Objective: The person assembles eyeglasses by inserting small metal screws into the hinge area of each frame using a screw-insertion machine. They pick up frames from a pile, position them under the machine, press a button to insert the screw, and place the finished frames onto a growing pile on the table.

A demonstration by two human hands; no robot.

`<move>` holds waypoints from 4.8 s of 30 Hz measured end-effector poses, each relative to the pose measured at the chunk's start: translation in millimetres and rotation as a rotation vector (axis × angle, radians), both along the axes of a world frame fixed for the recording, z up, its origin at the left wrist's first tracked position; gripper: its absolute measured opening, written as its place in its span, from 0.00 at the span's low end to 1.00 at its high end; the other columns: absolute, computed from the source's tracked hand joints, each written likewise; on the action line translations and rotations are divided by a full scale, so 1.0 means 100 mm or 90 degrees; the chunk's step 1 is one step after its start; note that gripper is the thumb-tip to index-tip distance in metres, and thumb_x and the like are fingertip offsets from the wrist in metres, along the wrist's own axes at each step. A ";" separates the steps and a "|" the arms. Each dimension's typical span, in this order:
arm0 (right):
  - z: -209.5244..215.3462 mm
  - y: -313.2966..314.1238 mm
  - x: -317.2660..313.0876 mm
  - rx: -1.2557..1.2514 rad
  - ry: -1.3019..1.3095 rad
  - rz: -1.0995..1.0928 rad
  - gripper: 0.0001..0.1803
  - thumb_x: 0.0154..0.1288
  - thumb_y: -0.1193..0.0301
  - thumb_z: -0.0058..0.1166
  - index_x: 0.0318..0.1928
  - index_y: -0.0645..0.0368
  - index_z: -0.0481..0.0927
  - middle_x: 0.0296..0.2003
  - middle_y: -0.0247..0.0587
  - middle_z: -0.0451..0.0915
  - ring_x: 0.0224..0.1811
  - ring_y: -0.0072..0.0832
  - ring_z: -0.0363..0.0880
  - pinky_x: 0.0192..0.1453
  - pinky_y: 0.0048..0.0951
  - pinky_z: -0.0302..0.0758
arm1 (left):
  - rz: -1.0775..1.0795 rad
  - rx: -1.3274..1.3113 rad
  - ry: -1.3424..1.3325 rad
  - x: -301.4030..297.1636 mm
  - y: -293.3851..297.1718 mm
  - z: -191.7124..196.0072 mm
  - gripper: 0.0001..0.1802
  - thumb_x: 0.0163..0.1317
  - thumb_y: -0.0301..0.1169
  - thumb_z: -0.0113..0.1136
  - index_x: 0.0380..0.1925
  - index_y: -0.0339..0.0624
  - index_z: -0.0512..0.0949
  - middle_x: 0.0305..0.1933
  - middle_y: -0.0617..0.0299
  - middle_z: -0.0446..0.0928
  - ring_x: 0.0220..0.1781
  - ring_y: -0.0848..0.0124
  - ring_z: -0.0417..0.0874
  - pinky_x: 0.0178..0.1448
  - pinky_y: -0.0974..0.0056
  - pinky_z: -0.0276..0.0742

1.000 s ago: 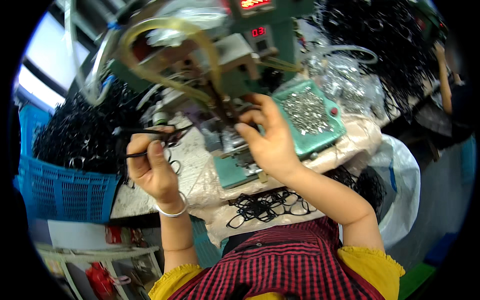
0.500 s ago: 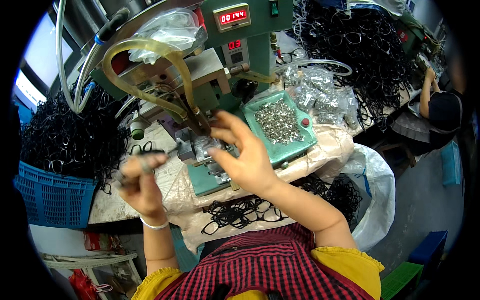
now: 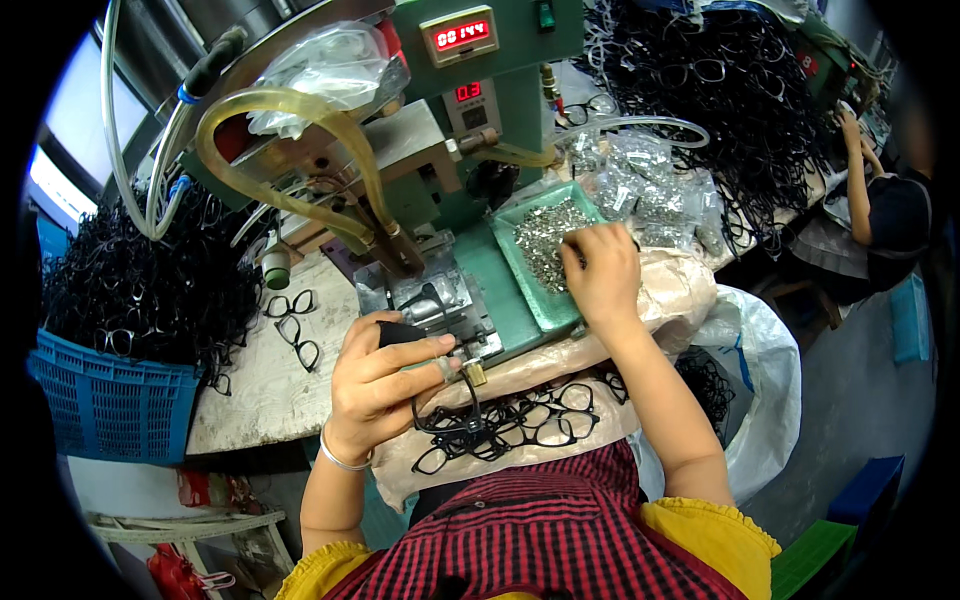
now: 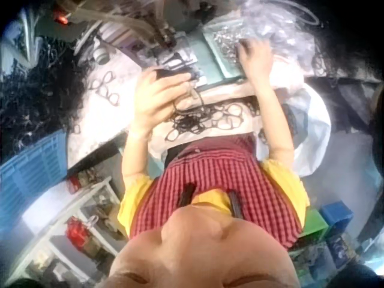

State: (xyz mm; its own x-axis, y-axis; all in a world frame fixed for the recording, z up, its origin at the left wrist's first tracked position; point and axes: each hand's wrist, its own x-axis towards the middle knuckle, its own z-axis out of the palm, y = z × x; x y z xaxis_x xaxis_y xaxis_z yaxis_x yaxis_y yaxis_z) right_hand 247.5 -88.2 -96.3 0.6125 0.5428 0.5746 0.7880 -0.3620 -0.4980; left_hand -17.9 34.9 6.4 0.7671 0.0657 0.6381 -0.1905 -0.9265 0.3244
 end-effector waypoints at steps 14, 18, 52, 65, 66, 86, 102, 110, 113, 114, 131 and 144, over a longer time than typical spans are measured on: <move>-0.10 0.14 0.01 0.043 -0.091 0.085 0.07 0.58 0.78 0.60 0.39 0.62 0.80 0.40 0.47 0.81 0.44 0.46 0.79 0.51 0.42 0.75 | 0.222 0.117 -0.164 -0.56 -0.13 -0.40 0.08 0.58 0.23 0.67 0.38 0.44 0.84 0.51 0.51 0.83 0.48 0.55 0.84 0.63 0.48 0.74; -0.19 -0.17 0.03 0.102 0.118 0.018 0.08 0.68 0.75 0.58 0.46 0.64 0.81 0.37 0.39 0.83 0.39 0.24 0.80 0.47 0.26 0.76 | 0.577 -0.387 -0.658 -1.05 0.67 -0.21 0.06 0.68 0.27 0.60 0.38 0.37 0.83 0.45 0.54 0.82 0.40 0.62 0.82 0.52 0.62 0.76; 0.65 0.51 -0.78 0.284 0.365 0.373 0.17 0.56 0.79 0.62 0.46 0.64 0.76 0.36 0.40 0.83 0.40 0.24 0.82 0.49 0.26 0.76 | 0.551 -0.598 -0.168 -0.92 1.28 -1.06 0.12 0.75 0.37 0.51 0.47 0.39 0.74 0.36 0.64 0.73 0.34 0.76 0.70 0.38 0.70 0.68; 0.94 0.44 -1.15 0.344 0.736 0.416 0.25 0.57 0.81 0.61 0.56 0.69 0.69 0.43 0.41 0.82 0.47 0.22 0.80 0.57 0.25 0.72 | 0.029 -0.419 -0.410 -0.17 0.39 0.24 0.09 0.73 0.27 0.49 0.48 0.33 0.69 0.45 0.45 0.75 0.41 0.56 0.83 0.39 0.57 0.86; 0.97 0.39 -1.18 0.349 0.756 0.399 0.26 0.57 0.82 0.61 0.57 0.69 0.69 0.45 0.42 0.82 0.49 0.22 0.80 0.59 0.25 0.72 | -0.008 -0.407 -0.474 -0.12 0.35 0.25 0.08 0.72 0.28 0.53 0.44 0.33 0.73 0.41 0.45 0.80 0.39 0.57 0.85 0.40 0.60 0.86; 0.02 0.28 -0.07 -0.147 -0.175 0.207 0.12 0.53 0.71 0.62 0.41 0.51 0.80 0.57 0.44 0.75 0.67 0.45 0.68 0.54 0.50 0.71 | -0.012 -0.003 -0.047 -0.01 0.03 -0.11 0.14 0.46 0.26 0.71 0.37 0.48 0.86 0.46 0.64 0.87 0.28 0.67 0.75 0.57 0.48 0.78; -0.07 0.06 -0.07 0.117 0.138 0.086 0.07 0.59 0.78 0.61 0.38 0.61 0.86 0.37 0.43 0.85 0.42 0.34 0.83 0.51 0.30 0.76 | 0.764 -0.427 0.324 -1.18 1.79 -1.65 0.16 0.49 0.42 0.68 0.22 0.38 0.83 0.21 0.53 0.82 0.25 0.59 0.84 0.36 0.57 0.79; 0.15 -0.03 -0.16 0.142 0.216 0.130 0.07 0.61 0.80 0.60 0.41 0.64 0.84 0.38 0.36 0.85 0.41 0.22 0.81 0.48 0.23 0.75 | 0.598 -0.653 -0.247 -0.60 3.24 -0.78 0.16 0.59 0.40 0.69 0.27 0.39 0.76 0.16 0.65 0.70 0.12 0.74 0.66 0.17 0.67 0.58; 0.12 0.10 -0.18 0.168 0.338 0.151 0.06 0.60 0.79 0.61 0.39 0.63 0.85 0.35 0.35 0.85 0.39 0.21 0.81 0.49 0.23 0.75 | 0.659 -0.869 0.053 -0.46 3.57 -1.01 0.23 0.42 0.48 0.81 0.17 0.47 0.76 0.12 0.67 0.66 0.10 0.73 0.62 0.16 0.63 0.51; 0.13 0.15 -0.21 0.174 0.412 0.169 0.06 0.59 0.79 0.61 0.38 0.63 0.85 0.35 0.36 0.86 0.39 0.22 0.81 0.51 0.24 0.74 | 0.616 -0.792 -0.123 -0.62 3.98 -1.53 0.23 0.42 0.46 0.81 0.16 0.43 0.76 0.13 0.67 0.68 0.10 0.73 0.61 0.17 0.61 0.52; 0.70 0.40 -0.74 0.303 0.366 0.369 0.15 0.56 0.81 0.63 0.45 0.65 0.78 0.39 0.39 0.82 0.41 0.26 0.81 0.51 0.25 0.76 | 0.854 -0.125 0.469 -0.97 2.23 -1.04 0.34 0.46 0.45 0.74 0.52 0.42 0.78 0.47 0.46 0.84 0.49 0.50 0.85 0.52 0.51 0.80; 0.68 0.55 -1.12 0.422 0.717 0.452 0.24 0.60 0.83 0.61 0.57 0.67 0.70 0.49 0.40 0.79 0.49 0.23 0.80 0.54 0.23 0.75 | 0.553 -0.896 -0.170 -1.35 1.99 -1.16 0.20 0.72 0.39 0.55 0.60 0.42 0.73 0.31 0.65 0.75 0.24 0.77 0.73 0.25 0.71 0.65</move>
